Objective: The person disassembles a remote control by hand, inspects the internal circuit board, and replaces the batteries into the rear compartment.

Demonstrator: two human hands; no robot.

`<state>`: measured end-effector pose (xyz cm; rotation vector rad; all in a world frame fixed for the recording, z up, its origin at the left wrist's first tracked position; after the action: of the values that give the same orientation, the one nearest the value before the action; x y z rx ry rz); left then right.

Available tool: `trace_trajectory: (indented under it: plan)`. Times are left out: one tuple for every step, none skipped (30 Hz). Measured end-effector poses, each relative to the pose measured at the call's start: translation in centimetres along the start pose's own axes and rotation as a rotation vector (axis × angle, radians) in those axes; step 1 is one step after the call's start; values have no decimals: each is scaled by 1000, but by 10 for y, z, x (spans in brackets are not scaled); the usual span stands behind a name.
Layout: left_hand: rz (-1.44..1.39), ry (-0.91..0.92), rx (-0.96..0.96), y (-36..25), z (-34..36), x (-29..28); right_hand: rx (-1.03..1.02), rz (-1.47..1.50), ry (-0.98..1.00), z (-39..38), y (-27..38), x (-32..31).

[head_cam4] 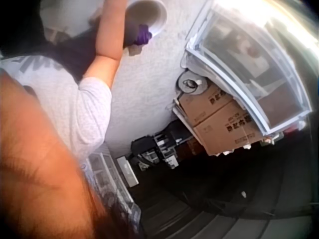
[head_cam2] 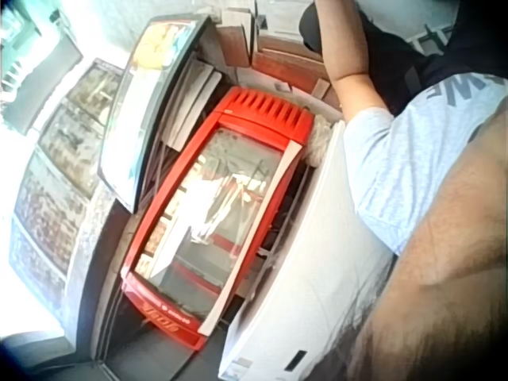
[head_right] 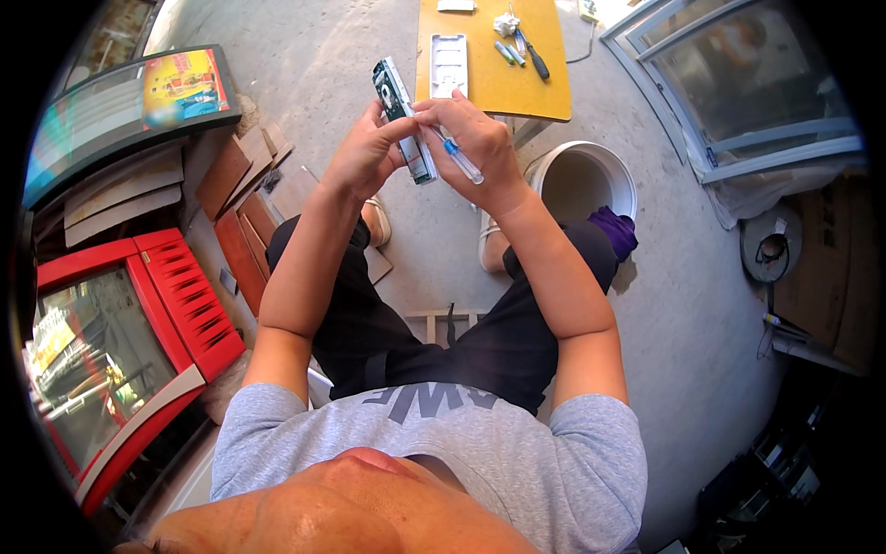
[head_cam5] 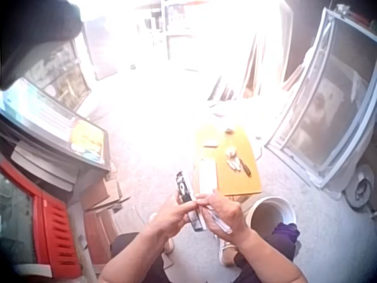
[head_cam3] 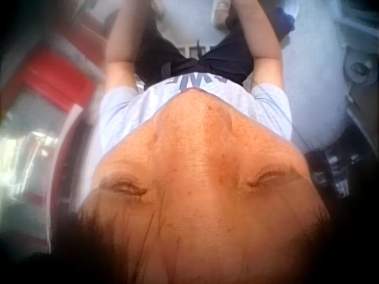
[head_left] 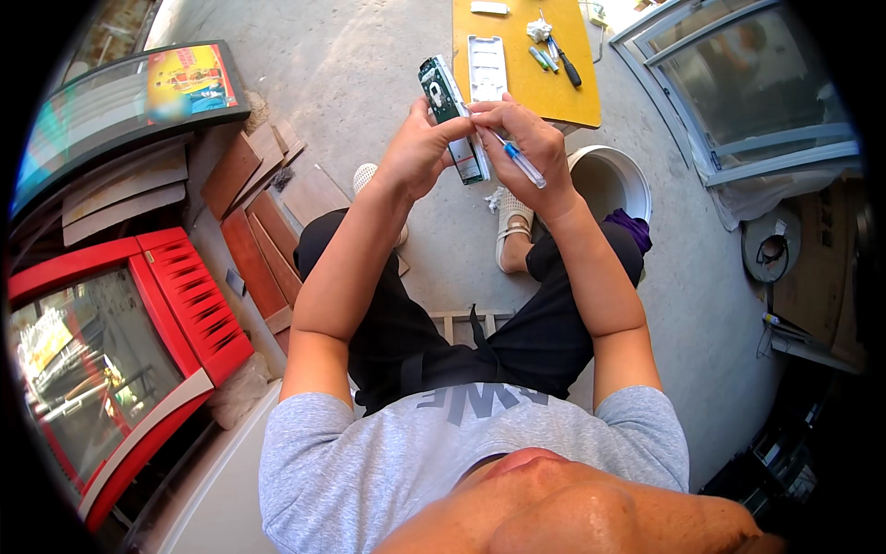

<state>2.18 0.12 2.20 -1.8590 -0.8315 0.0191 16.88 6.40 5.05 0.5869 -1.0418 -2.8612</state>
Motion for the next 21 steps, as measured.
trace_trajectory:
  plan:
    - [4, 1, 10, 0, -1, 0, 6, 12, 0, -1, 0, 0]
    - [8, 5, 21, -1, -1, 2, 32, 24, -19, -1, 1, 1]
    - [12, 9, 32, -1, -1, 3, 57, 37, -38, -2, 1, 3]
    - [-2, 47, 4, 1, -1, 4, 83, 49, -58, -3, 1, 4]
    - [-13, 84, -24, 4, -1, 4, 88, 66, -72, -3, -2, 4]
    - [-26, 121, -52, 7, -2, 5, 94, 83, -85, -2, -6, 4]
    - [-31, 99, -24, 7, -2, 6, 100, 100, -99, -1, -8, 3]
    - [-37, 71, 7, 4, -2, 7, 180, 161, -119, -2, -7, 4]
    - [-43, 44, 38, 2, -2, 7, 185, 163, -110, -3, -5, 4]
    - [-43, 36, 26, 2, -1, 5, 190, 165, -100, -4, -2, 4]
    - [-47, 33, 14, 1, 2, 4, 194, 163, -90, -4, -1, 3]
    - [-50, 29, 2, 0, 3, 3, 183, 161, -76, -4, -1, 2]
    - [-39, 33, -1, 0, 3, 3, 171, 159, -63, -3, 0, 0]
    - [-27, 33, -4, 0, 3, 2, 162, 161, -50, -4, 0, 0]
    - [-14, 33, -7, 0, 3, 1, 149, 146, -22, -3, 1, -1]
    - [-21, 32, -2, 0, 3, -1, 137, 132, 6, -1, 2, -2]
    - [-28, 35, 2, 1, 4, -2, 125, 114, 33, -1, 3, -3]
    - [-34, 38, 6, 1, 4, -2, 127, 123, 22, 0, 4, -2]
    - [-32, 32, 5, 1, 3, -1, 130, 132, 10, 0, 4, -1]
    - [-28, 26, 4, 0, 2, 0, 132, 141, -2, 0, 4, -1]
    - [-25, 20, 3, -1, 1, 0, 124, 136, -9, 0, 3, 0]
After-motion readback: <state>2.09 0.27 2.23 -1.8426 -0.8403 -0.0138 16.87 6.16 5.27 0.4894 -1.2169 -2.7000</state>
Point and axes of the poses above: each hand's wrist, its own z-axis towards the middle knuckle, its own x-axis out of the palm, y = z × x, the point moved 2 cm from there along z, towards the middle knuckle, and after that the axes turned 15 degrees about -y, right-handed, at the moved point
